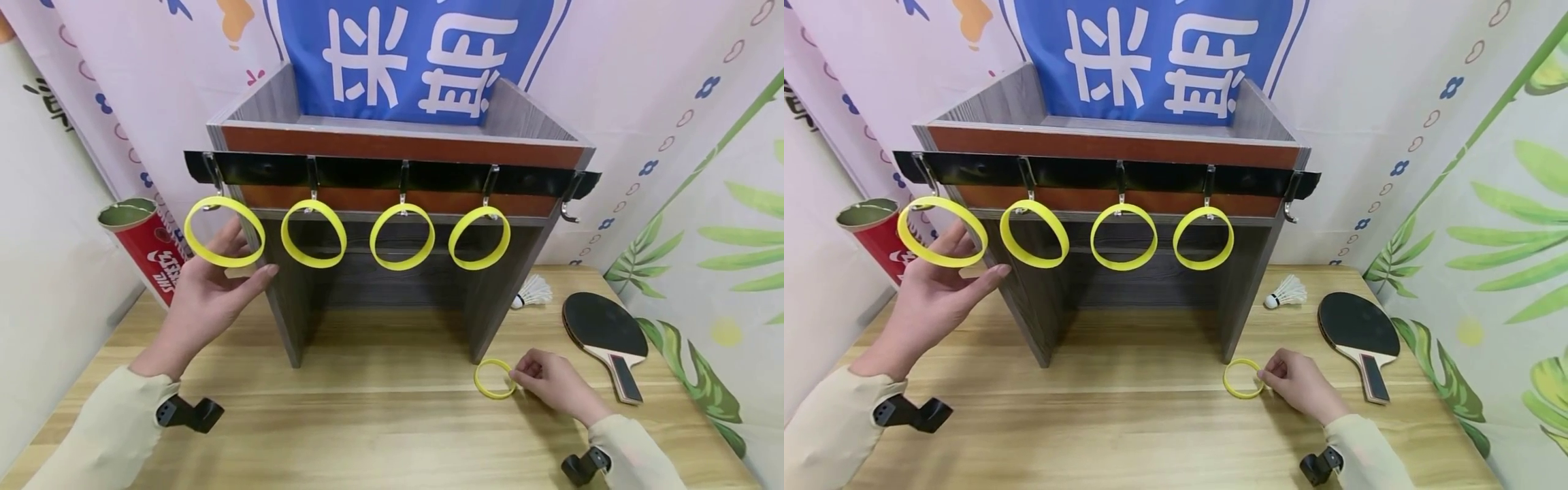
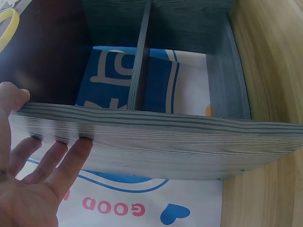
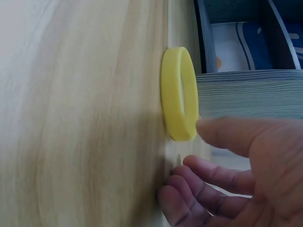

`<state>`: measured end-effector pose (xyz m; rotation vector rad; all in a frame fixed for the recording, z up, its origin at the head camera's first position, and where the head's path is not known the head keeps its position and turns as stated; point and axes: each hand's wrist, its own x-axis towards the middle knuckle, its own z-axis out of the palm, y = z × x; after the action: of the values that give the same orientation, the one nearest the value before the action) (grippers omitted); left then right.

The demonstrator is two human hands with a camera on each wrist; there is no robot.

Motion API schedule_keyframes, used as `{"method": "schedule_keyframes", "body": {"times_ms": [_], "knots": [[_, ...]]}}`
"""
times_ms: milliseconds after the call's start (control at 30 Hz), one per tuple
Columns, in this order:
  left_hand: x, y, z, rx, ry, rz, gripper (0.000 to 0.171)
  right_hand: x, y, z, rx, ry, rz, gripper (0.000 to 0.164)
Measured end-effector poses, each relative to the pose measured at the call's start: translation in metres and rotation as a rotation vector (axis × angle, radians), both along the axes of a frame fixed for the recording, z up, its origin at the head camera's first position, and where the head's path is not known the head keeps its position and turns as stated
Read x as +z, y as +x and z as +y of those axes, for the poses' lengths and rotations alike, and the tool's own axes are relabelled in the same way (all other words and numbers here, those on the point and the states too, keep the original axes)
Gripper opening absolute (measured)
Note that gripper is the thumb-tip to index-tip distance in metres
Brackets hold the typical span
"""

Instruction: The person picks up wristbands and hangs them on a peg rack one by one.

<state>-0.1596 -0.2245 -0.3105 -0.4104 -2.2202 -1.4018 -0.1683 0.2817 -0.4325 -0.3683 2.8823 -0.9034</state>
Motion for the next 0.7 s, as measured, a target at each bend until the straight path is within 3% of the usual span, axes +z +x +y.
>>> {"method": "schedule_keyframes", "body": {"times_ms": [433, 533, 700], "knots": [[0.002, 0.003, 0.002, -0.01, 0.005, 0.009, 0.085, 0.002, -0.003, -0.004, -0.028, -0.004, -0.019, 0.004], [0.004, 0.003, 0.001, -0.003, -0.001, 0.006, 0.084, 0.006, -0.003, -0.001, -0.046, -0.066, -0.055, 0.007], [0.003, 0.002, 0.0, 0.003, -0.007, -0.007, 0.084, 0.007, -0.001, 0.01, -0.052, -0.284, -0.216, 0.015]]}}
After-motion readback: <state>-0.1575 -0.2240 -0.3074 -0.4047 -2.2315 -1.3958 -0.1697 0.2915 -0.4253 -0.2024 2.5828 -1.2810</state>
